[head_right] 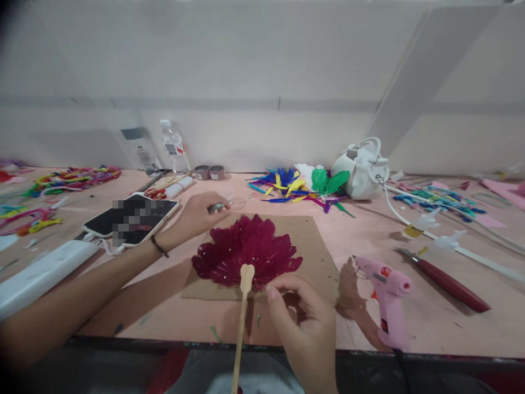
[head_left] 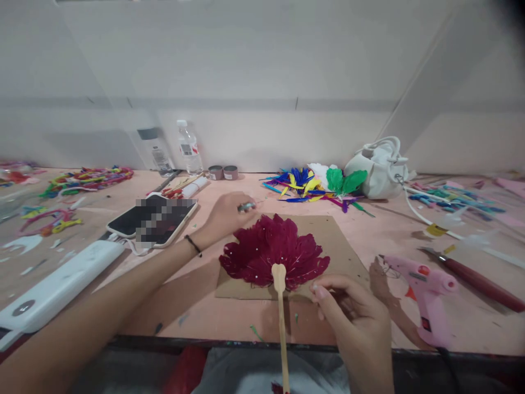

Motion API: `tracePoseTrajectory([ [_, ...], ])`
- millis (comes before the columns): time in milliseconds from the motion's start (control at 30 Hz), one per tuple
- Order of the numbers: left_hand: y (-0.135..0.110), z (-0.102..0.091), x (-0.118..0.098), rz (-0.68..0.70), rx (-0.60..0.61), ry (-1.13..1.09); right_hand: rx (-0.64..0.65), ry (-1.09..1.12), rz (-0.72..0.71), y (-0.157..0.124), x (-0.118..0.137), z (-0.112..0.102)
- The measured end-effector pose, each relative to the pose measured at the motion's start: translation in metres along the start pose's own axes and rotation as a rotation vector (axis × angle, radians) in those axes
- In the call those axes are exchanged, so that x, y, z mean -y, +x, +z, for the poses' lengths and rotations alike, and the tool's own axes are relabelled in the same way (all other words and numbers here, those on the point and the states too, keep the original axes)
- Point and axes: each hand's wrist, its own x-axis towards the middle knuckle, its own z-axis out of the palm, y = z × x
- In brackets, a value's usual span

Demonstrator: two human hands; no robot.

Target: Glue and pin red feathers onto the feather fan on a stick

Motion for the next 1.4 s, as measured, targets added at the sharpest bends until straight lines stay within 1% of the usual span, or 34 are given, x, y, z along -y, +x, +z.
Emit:
tracePoseTrajectory([
  [67, 0.021, -0.003, 0.024, -0.147, -0.066, 0.145, 0.013, -0.018, -0.01, 0.001, 0.002, 0.002],
  [167, 0.047, -0.004, 0.048, -0.215, -0.082, 0.193, 0.025, -0.027, -0.008, 0.003, 0.002, 0.003],
  [267, 0.062, 0.0, 0.058, -0.24, -0.076, 0.186, 0.007, -0.022, 0.028, 0.003, -0.003, 0.004],
  [333, 0.065, 0.004, 0.057, -0.24, -0.079, 0.166, 0.015, -0.014, 0.06, 0.003, -0.005, 0.005],
  [400, 0.061, 0.005, 0.047, -0.218, -0.081, 0.135, 0.025, -0.001, 0.098, 0.003, -0.004, 0.007],
  [467, 0.048, 0.004, 0.027, -0.174, -0.07, 0.089, 0.017, 0.017, 0.139, 0.002, -0.002, 0.008],
  [533, 0.027, 0.002, -0.001, -0.117, -0.033, 0.013, -0.004, 0.031, 0.164, 0.0, 0.001, 0.009],
  [600, 0.0, -0.003, -0.034, -0.018, 0.015, -0.219, -0.001, 0.032, 0.152, -0.001, 0.002, 0.009],
  [667, -0.029, -0.008, -0.065, 0.084, 0.124, -0.357, 0.025, 0.004, 0.104, -0.001, 0.001, 0.008],
  [700, -0.041, -0.011, -0.078, 0.119, 0.16, -0.399, 0.044, -0.016, 0.078, -0.002, 0.0, 0.007],
  [767, -0.061, -0.015, -0.097, 0.176, 0.235, -0.457, 0.082, -0.048, 0.039, -0.001, -0.001, 0.005],
  [800, -0.068, -0.016, -0.104, 0.18, 0.248, -0.485, 0.099, -0.055, 0.027, -0.001, -0.002, 0.005],
  [900, -0.079, -0.016, -0.111, 0.155, 0.266, -0.538, 0.146, -0.063, 0.004, -0.002, -0.002, 0.003],
  [1000, -0.084, -0.01, -0.109, 0.12, 0.322, -0.595, 0.171, -0.07, -0.017, -0.003, -0.002, 0.003],
  [1067, -0.086, -0.006, -0.108, 0.119, 0.339, -0.643, 0.181, -0.061, -0.028, -0.004, -0.001, 0.003],
  [1233, -0.09, 0.0, -0.107, 0.125, 0.304, -0.702, 0.15, -0.054, -0.074, -0.005, 0.002, 0.004],
  [1400, -0.091, -0.001, -0.106, 0.177, 0.241, -0.66, 0.121, -0.06, -0.12, -0.003, 0.004, 0.004],
])
